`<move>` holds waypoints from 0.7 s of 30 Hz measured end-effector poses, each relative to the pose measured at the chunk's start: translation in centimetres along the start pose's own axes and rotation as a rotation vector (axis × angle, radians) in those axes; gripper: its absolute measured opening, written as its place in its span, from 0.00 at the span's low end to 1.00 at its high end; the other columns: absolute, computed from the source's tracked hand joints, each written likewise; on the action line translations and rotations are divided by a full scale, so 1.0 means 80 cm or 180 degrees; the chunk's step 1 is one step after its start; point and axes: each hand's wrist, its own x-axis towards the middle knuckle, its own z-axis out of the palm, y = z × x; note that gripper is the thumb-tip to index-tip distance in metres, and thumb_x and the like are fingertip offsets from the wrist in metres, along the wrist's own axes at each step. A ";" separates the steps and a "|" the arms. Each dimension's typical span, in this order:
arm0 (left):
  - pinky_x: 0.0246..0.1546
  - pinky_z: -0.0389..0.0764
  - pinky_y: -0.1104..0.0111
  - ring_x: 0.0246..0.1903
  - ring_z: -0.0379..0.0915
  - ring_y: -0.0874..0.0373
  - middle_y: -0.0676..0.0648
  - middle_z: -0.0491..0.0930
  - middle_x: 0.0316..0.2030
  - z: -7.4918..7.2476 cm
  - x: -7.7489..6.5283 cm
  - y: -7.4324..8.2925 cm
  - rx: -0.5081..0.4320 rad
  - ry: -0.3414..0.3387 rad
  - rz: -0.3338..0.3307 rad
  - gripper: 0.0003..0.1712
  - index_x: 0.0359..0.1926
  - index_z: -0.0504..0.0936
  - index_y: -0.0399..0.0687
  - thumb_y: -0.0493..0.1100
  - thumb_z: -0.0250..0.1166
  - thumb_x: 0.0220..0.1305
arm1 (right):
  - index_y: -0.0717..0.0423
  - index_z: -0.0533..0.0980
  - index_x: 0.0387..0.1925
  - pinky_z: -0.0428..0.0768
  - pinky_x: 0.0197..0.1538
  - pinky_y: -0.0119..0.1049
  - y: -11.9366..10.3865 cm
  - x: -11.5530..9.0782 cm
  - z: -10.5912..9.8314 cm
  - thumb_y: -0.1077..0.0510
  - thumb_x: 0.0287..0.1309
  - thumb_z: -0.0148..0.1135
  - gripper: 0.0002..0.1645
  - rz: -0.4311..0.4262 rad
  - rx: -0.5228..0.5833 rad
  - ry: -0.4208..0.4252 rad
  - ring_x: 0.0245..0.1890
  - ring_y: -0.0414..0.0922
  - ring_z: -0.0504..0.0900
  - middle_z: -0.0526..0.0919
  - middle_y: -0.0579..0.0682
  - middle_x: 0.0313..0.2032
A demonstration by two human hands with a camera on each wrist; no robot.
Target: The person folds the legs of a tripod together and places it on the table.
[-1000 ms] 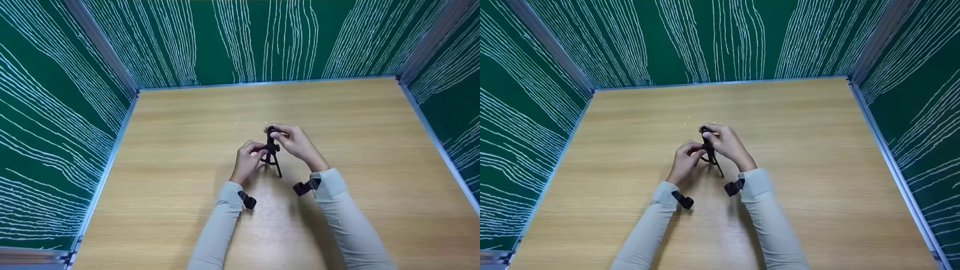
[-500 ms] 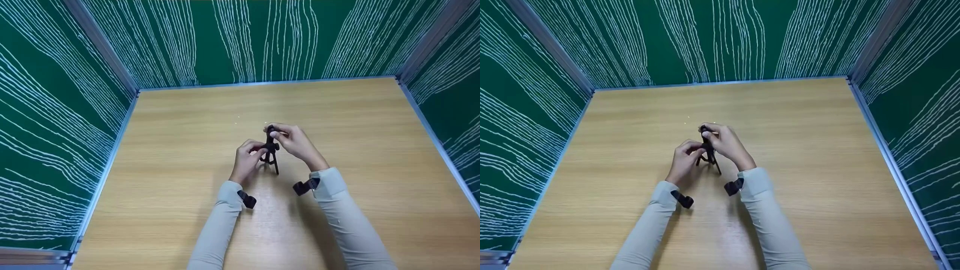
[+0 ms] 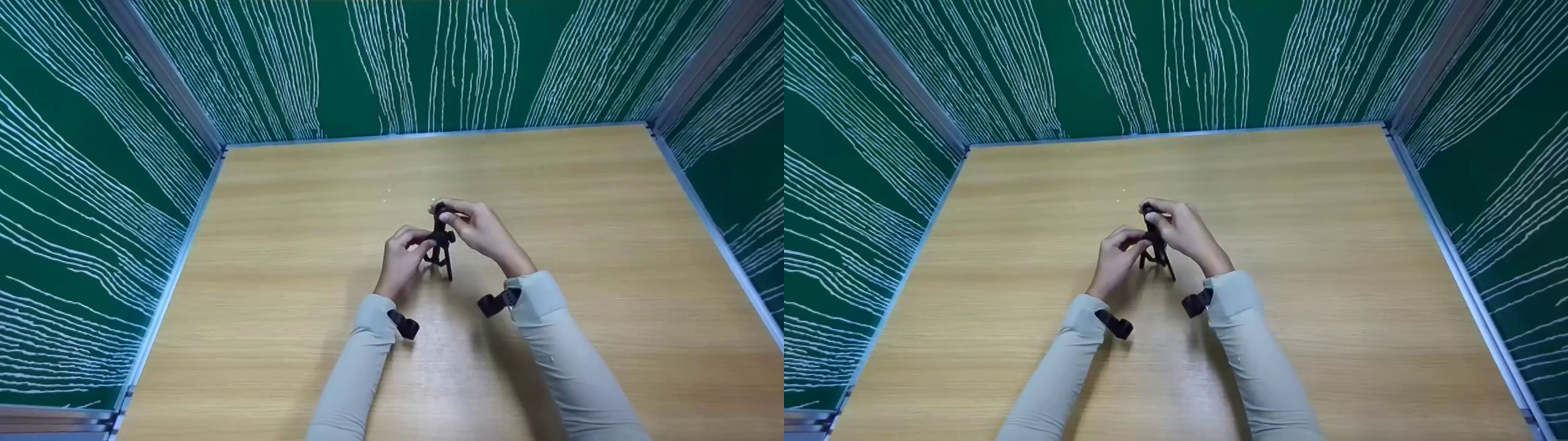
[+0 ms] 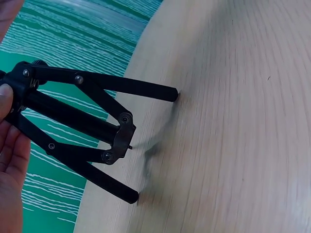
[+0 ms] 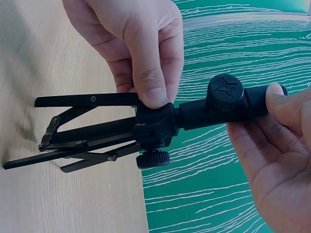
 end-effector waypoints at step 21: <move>0.40 0.82 0.71 0.35 0.79 0.61 0.41 0.81 0.35 0.006 0.003 -0.035 -0.0012 0.0136 -0.0099 0.08 0.37 0.84 0.33 0.34 0.69 0.57 | 0.62 0.78 0.52 0.76 0.61 0.42 0.001 0.006 0.001 0.64 0.66 0.55 0.15 -0.0048 -0.0030 -0.0057 0.55 0.50 0.79 0.84 0.58 0.49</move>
